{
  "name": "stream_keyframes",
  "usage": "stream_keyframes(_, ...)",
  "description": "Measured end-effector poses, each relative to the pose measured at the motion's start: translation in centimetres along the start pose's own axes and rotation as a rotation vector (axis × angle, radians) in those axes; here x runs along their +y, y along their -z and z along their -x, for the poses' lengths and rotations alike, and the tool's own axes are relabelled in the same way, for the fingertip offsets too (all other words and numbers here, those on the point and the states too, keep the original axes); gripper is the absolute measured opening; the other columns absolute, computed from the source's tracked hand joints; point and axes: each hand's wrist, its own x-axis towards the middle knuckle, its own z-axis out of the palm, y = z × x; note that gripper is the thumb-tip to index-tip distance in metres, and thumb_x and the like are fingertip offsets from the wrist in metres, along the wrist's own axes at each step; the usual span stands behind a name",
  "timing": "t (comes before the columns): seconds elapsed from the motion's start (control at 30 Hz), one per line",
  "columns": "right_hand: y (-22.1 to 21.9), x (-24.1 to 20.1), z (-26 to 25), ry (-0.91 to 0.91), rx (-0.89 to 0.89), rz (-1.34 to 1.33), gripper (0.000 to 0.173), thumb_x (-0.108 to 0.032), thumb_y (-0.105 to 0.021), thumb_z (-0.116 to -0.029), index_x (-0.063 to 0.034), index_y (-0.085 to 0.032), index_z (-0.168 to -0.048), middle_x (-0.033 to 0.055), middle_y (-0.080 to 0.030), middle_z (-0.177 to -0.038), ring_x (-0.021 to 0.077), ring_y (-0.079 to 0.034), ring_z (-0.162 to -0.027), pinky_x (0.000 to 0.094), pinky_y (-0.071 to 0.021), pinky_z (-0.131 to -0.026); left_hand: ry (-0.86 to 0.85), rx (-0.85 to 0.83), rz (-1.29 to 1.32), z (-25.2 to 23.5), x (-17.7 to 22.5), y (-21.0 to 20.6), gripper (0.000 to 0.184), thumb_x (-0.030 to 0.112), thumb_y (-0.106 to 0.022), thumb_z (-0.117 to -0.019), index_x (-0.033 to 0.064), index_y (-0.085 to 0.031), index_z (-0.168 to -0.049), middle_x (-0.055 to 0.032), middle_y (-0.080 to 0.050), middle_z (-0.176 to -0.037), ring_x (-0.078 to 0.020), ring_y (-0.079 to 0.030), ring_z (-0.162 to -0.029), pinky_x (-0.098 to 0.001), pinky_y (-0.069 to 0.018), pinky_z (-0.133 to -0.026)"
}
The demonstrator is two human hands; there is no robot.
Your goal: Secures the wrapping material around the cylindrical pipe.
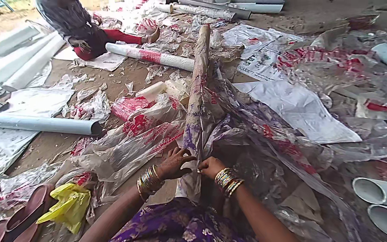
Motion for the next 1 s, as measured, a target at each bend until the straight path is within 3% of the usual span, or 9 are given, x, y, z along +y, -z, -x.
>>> stream_keyframes(0.1, -0.1, 0.3, 0.3, 0.003, 0.001, -0.001, 0.028, -0.012, -0.06, -0.1015, -0.0045, -0.072, -0.125, 0.0196, -0.072, -0.119, 0.0317, -0.067, -0.112, 0.05, -0.0478, -0.102, -0.009, 0.041, -0.103, -0.4, 0.3, -1.9, 0.034, 0.026, -0.068, -0.0966, 0.0225, -0.071, -0.131, -0.0148, -0.057, -0.143, -0.0419, -0.044, -0.138, -0.0683, -0.0231, -0.114)
stream_keyframes(0.2, -0.2, 0.2, 0.5, 0.002, 0.003, 0.008, 0.029, -0.012, -0.059, -0.102, -0.0049, -0.072, -0.127, 0.0194, -0.071, -0.119, 0.031, -0.067, -0.109, 0.049, -0.0481, -0.101, -0.061, 0.183, -0.128, -0.2, -0.3, -3.3, 0.033, 0.023, -0.073, -0.0922, 0.0191, -0.073, -0.125, -0.0158, -0.064, -0.133, -0.0436, -0.052, -0.13, -0.0694, -0.029, -0.11)
stream_keyframes(0.3, -0.2, 0.2, 0.6, 0.012, 0.016, 0.018, 0.029, -0.012, -0.059, -0.1017, -0.0058, -0.072, -0.127, 0.0185, -0.072, -0.118, 0.0305, -0.068, -0.108, 0.0492, -0.0485, -0.1, -0.034, 0.252, -0.117, -0.6, -0.9, -4.0, 0.041, 0.024, -0.072, -0.0924, 0.0182, -0.068, -0.133, -0.0162, -0.063, -0.134, -0.0443, -0.052, -0.13, -0.0687, -0.0311, -0.109)
stream_keyframes(0.5, -0.6, 0.5, 0.6, 0.038, 0.035, 0.001, 0.029, -0.012, -0.058, -0.1025, -0.0066, -0.072, -0.128, 0.0184, -0.072, -0.121, 0.0304, -0.068, -0.109, 0.0488, -0.0485, -0.101, 0.065, 0.071, -0.158, -1.9, -1.0, -2.8, 0.05, 0.038, -0.066, -0.097, 0.0212, -0.06, -0.144, -0.0163, -0.054, -0.147, -0.0436, -0.041, -0.141, -0.0696, -0.0201, -0.116)
stream_keyframes(0.63, -0.7, 0.8, 0.7, 0.029, 0.061, -0.021, 0.029, -0.012, -0.059, -0.1023, -0.0075, -0.072, -0.128, 0.0171, -0.073, -0.118, 0.0296, -0.068, -0.107, 0.0484, -0.0491, -0.1, 0.083, 0.066, -0.122, -2.3, -1.1, -1.7, 0.035, 0.038, -0.063, -0.0996, 0.0214, -0.069, -0.13, -0.0175, -0.058, -0.137, -0.0436, -0.043, -0.137, -0.0714, -0.0193, -0.114)
stream_keyframes(0.73, -0.3, 0.5, 0.9, 0.028, 0.084, 0.012, 0.029, -0.013, -0.059, -0.1022, -0.0091, -0.073, -0.127, 0.0164, -0.073, -0.117, 0.0298, -0.068, -0.108, 0.049, -0.0483, -0.1, 0.095, 0.065, -0.141, -2.8, -0.6, -1.6, 0.029, 0.03, -0.064, -0.0998, 0.016, -0.072, -0.124, -0.0201, -0.059, -0.134, -0.0449, -0.045, -0.135, -0.0713, -0.0207, -0.113)
stream_keyframes(0.87, 1.3, -1.2, 1.5, -0.069, 0.268, 0.019, 0.031, -0.012, -0.057, -0.1031, -0.0098, -0.072, -0.13, 0.0171, -0.068, -0.133, 0.0334, -0.06, -0.13, 0.0528, -0.0418, -0.111, 0.049, 0.244, -0.077, -2.9, -1.3, -2.0, 0.021, 0.02, -0.063, -0.099, 0.0084, -0.077, -0.11, -0.0228, -0.065, -0.123, -0.0463, -0.052, -0.127, -0.0687, -0.0295, -0.109)
stream_keyframes(1.0, 1.8, -2.8, -0.5, -0.034, 0.319, 0.035, 0.032, -0.009, -0.056, -0.1027, -0.0068, -0.07, -0.132, 0.0189, -0.065, -0.138, 0.0347, -0.056, -0.135, 0.052, -0.0395, -0.114, -0.04, 0.403, -0.078, -2.5, -1.7, -2.6, 0.017, 0.017, -0.065, -0.0963, 0.009, -0.08, -0.098, -0.0192, -0.069, -0.105, -0.0432, -0.058, -0.115, -0.0655, -0.0359, -0.103)
